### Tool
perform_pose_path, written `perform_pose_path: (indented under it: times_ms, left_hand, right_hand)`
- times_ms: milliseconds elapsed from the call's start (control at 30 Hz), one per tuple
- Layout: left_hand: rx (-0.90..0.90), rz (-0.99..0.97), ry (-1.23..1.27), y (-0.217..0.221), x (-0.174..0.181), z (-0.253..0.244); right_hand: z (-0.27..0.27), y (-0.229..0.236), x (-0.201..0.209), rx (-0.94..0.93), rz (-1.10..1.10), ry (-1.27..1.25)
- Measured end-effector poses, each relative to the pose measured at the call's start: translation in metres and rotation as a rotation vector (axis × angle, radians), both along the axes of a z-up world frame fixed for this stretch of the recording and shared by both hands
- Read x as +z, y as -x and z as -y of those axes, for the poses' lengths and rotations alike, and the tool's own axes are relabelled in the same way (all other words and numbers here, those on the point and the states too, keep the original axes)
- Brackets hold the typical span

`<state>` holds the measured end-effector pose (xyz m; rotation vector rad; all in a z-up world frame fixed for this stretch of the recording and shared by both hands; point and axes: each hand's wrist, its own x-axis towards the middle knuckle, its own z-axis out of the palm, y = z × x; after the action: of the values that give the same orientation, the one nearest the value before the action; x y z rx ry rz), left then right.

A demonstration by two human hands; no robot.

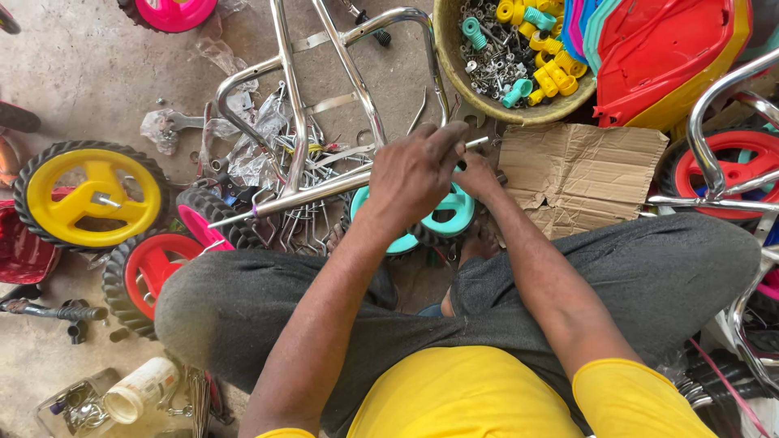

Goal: The person assembles a child's tricycle by attaching a metal axle to the frame, inserting a wheel, and securing it with a nut. They then attach a pedal to the axle and tighten it.

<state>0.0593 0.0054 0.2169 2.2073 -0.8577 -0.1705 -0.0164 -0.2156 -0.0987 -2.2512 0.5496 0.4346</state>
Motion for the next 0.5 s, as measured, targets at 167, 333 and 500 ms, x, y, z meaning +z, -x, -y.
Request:
perform_pose_path:
  times_ms: [167,333,500]
  left_hand:
    - [0.011,0.071,-0.027,0.003,0.007,0.003]
    - [-0.011,0.107,-0.016,0.005,0.008,0.002]
    - [-0.012,0.121,0.031,0.005,0.007,-0.001]
  right_hand:
    - [-0.008,-0.008,0.038,0.118,-0.091,0.142]
    - [-0.018,-0.007,0.135,-0.049,-0.167,0.054]
    - [0.012,0.002,0.254,-0.214,-0.036,0.019]
